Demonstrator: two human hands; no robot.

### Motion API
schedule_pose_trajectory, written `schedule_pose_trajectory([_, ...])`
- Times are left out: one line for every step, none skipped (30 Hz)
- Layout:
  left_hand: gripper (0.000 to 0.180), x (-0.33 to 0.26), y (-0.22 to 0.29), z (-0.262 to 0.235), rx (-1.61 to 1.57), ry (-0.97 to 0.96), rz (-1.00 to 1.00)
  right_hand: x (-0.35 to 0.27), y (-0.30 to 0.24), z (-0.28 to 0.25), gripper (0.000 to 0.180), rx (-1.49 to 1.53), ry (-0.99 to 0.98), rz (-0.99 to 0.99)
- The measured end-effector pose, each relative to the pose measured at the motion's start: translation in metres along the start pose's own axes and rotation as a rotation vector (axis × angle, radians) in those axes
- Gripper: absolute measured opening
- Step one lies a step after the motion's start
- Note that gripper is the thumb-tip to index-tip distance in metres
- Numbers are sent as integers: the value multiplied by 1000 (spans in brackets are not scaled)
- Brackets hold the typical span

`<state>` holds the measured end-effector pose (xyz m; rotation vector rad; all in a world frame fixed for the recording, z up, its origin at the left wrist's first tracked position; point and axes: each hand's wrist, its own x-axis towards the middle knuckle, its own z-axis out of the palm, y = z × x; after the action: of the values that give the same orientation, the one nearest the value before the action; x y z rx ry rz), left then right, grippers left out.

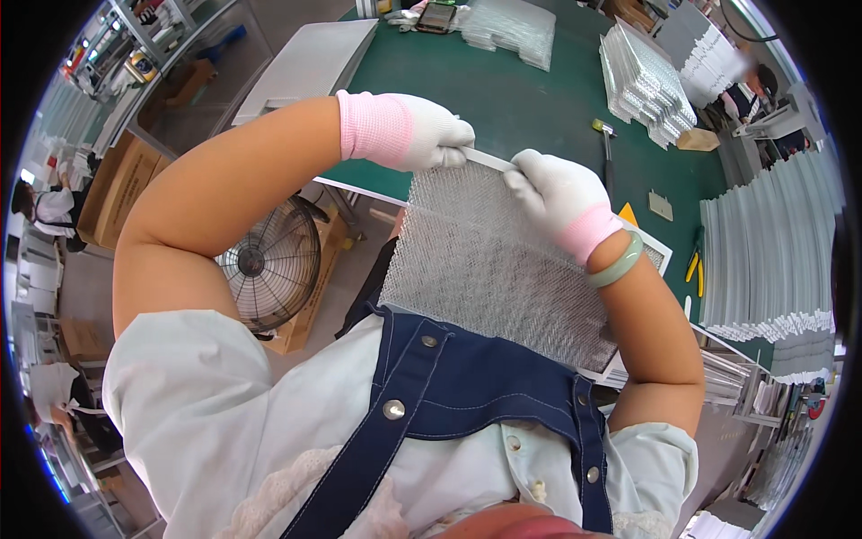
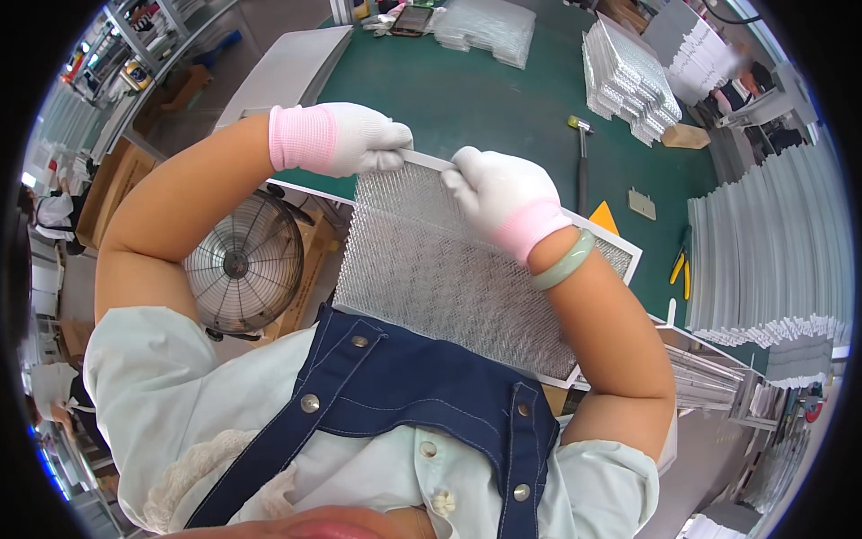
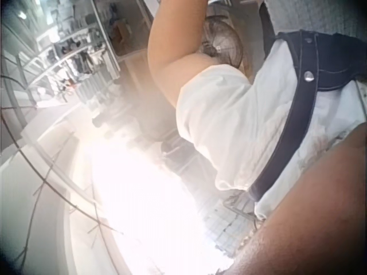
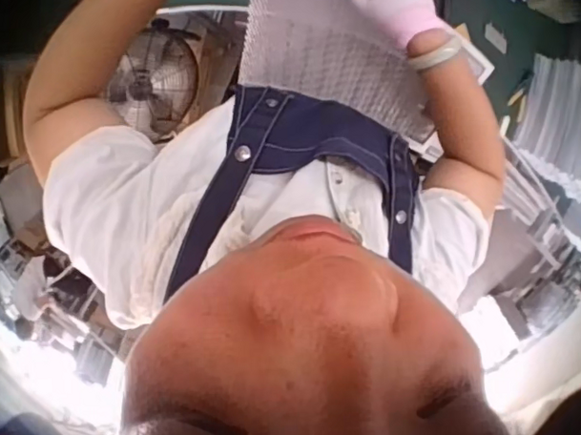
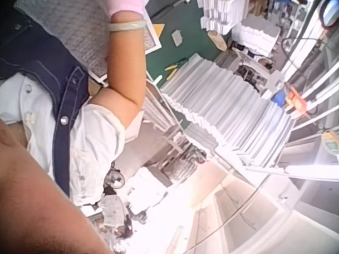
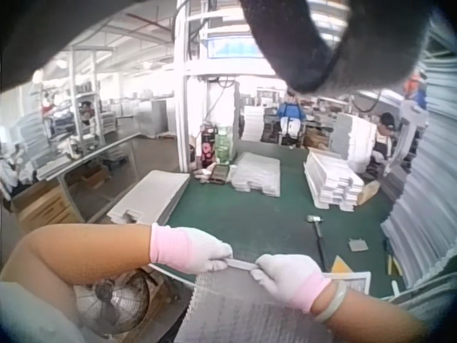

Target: The person assembles air filters by hand, placing a mesh screen into a white frame and securing it with a stapler. They then insert a plastic component into the frame and use a yellow scraper to press the mesh into place. The process is repeated for multiple units on a green workbench.

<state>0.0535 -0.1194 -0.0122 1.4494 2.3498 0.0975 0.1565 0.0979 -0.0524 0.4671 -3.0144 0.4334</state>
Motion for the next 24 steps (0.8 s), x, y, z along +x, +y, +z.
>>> schedule_pose_trajectory([28, 0, -3, 2, -29, -12, 2, 1, 2, 1, 30, 23, -3, -11])
schedule_pose_trajectory([27, -1, -6, 2, -59, -25, 5, 2, 1, 0, 30, 26, 1, -20])
schedule_pose_trajectory([27, -4, -7, 1, -148, -46, -2, 2, 0, 1, 30, 32, 3, -31])
schedule_pose_trajectory([27, -7, -9, -3, -236, -66, -8, 3, -2, 1, 30, 37, 4, -41])
schedule_pose_trajectory([26, -9, -11, -6, -325, -87, -14, 3, -4, 2, 31, 41, 30, -48])
schedule_pose_trajectory([28, -9, -14, -6, -360, -138, -56, 3, -8, 4, 31, 43, 56, -55])
schedule_pose_trajectory([31, -10, -14, -2, -371, -132, -60, 4, -11, 5, 32, 45, 82, -61])
schedule_pose_trajectory([33, -10, -14, 2, -382, -127, -64, 6, -10, 3, 32, 110, -25, -12])
schedule_pose_trajectory([36, -11, -14, 6, -391, -121, -68, 10, -7, 0, 32, 173, -129, 37])
schedule_pose_trajectory([39, -10, -16, 12, -434, -107, -84, 12, -6, -2, 32, 237, -234, 85])
schedule_pose_trajectory([43, -9, -18, 18, -478, -92, -101, 10, -12, 0, 33, 134, -191, 57])
schedule_pose_trajectory([46, -8, -19, 21, -521, -77, -114, 6, -21, 4, 33, 29, -148, 32])
schedule_pose_trajectory([48, -7, -18, 22, -437, -20, -115, 4, -26, 7, 34, -76, -103, 6])
schedule_pose_trajectory([50, -7, -14, 23, -352, 37, -115, 2, -20, 9, 34, -17, -107, 1])
schedule_pose_trajectory([52, -9, -9, 25, -269, 96, -120, 0, -12, 7, 33, 60, -102, 43])
schedule_pose_trajectory([47, -17, 0, 32, 1, 621, 91, -4, 2, 1, 33, 126, -87, 109])
schedule_pose_trajectory([40, -28, 4, 26, 11, 795, 151, -11, 16, -4, 33, 194, -68, 175])
schedule_pose_trajectory([29, -52, 19, 19, 83, 864, 127, -23, 30, -9, 32, 296, 20, 280])
schedule_pose_trajectory([25, -73, 26, 25, -13, 687, -82, -33, 45, -11, 32, 330, 85, 323])
schedule_pose_trajectory([42, -92, 31, 31, -163, 313, -283, -42, 59, -10, 32, 358, 149, 363])
schedule_pose_trajectory([41, -97, 32, 61, -251, 368, -151, -47, 66, -13, 32, 398, 208, 387])
schedule_pose_trajectory([51, -86, 29, 86, -358, 16, -231, -51, 66, -20, 30, 506, 255, 454])
schedule_pose_trajectory([60, -69, 31, 118, -648, 74, -126, -54, 67, -27, 29, 526, 294, 459])
schedule_pose_trajectory([62, -47, 42, 131, -838, 166, -22, -55, 69, -33, 29, 542, 329, 463])
